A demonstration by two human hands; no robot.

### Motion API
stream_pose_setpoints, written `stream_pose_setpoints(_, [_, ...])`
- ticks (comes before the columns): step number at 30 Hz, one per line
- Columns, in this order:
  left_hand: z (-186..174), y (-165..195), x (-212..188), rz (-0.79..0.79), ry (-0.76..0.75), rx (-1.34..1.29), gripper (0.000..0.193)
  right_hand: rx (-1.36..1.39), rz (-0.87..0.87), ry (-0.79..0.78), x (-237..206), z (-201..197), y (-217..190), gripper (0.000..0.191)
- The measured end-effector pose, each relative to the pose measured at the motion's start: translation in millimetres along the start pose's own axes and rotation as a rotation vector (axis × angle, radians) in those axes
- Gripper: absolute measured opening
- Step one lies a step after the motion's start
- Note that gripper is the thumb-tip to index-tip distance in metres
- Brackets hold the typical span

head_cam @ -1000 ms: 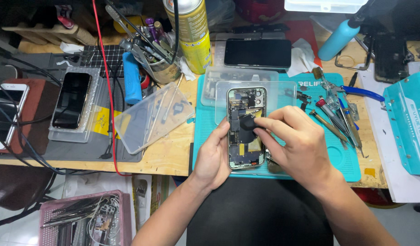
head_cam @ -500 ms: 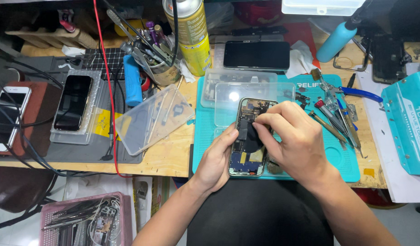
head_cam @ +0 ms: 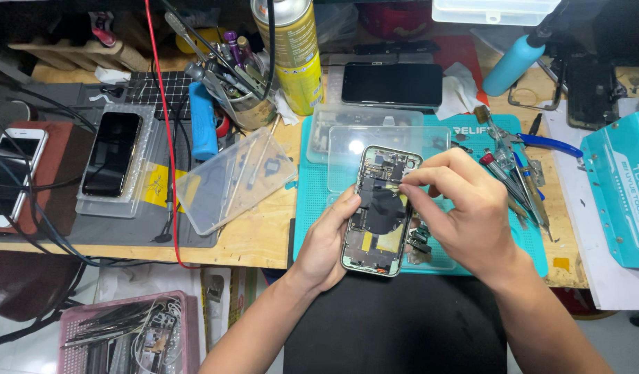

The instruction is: The person works on a disassembled smartphone at a repair bench, lifting the internal assembly out of the frame, detaching and handling small internal components and flex parts by hand, then placing the assembly back into the phone frame and pressing it into place on the mat.

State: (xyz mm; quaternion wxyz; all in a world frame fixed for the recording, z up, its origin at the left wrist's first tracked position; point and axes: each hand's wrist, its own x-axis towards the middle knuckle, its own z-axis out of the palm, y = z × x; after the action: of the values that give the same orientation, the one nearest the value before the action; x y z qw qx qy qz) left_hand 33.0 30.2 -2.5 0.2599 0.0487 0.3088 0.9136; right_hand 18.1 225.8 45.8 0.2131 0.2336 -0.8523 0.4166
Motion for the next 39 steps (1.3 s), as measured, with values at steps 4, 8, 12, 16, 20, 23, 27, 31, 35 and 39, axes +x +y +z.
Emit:
stream_pose_setpoints(4, [2, 2, -2, 0.026, -0.033, 0.087, 0.046, -0.021, 0.004, 0.001, -1, -2, 2, 0.015])
stream_pose_setpoints(8, [2, 1, -3, 0.034, 0.005, 0.122, 0.048, -0.08, -0.045, -0.027, -5, -5, 3, 0.015])
stream_pose_setpoints(12, [2, -2, -5, 0.068, 0.044, 0.193, 0.049, -0.114, -0.07, -0.052, -6, 1, 6, 0.015])
stream_pose_setpoints(16, [3, -5, -6, 0.073, 0.047, 0.227, 0.052, -0.083, -0.042, -0.013, -11, 8, 6, 0.017])
stream_pose_setpoints(20, [5, -8, -6, 0.096, 0.025, 0.278, 0.052, -0.051, -0.031, 0.023, -13, 12, 7, 0.018])
stream_pose_setpoints(23, [7, -10, -7, 0.115, 0.041, 0.323, 0.053, -0.062, -0.059, 0.042, -13, 14, 7, 0.018])
stream_pose_setpoints(27, [8, -14, -9, 0.126, 0.077, 0.333, 0.053, -0.099, -0.149, 0.038, -12, 17, 8, 0.018])
stream_pose_setpoints(31, [5, -16, -8, 0.154, 0.08, 0.38, 0.051, -0.132, -0.189, 0.006, -11, 20, 9, 0.018])
stream_pose_setpoints(35, [2, -17, -5, 0.158, 0.086, 0.363, 0.049, -0.125, -0.157, -0.027, -10, 25, 14, 0.018])
stream_pose_setpoints(39, [1, -11, -1, 0.069, 0.143, 0.173, 0.048, -0.011, -0.053, -0.075, -11, 24, 20, 0.015])
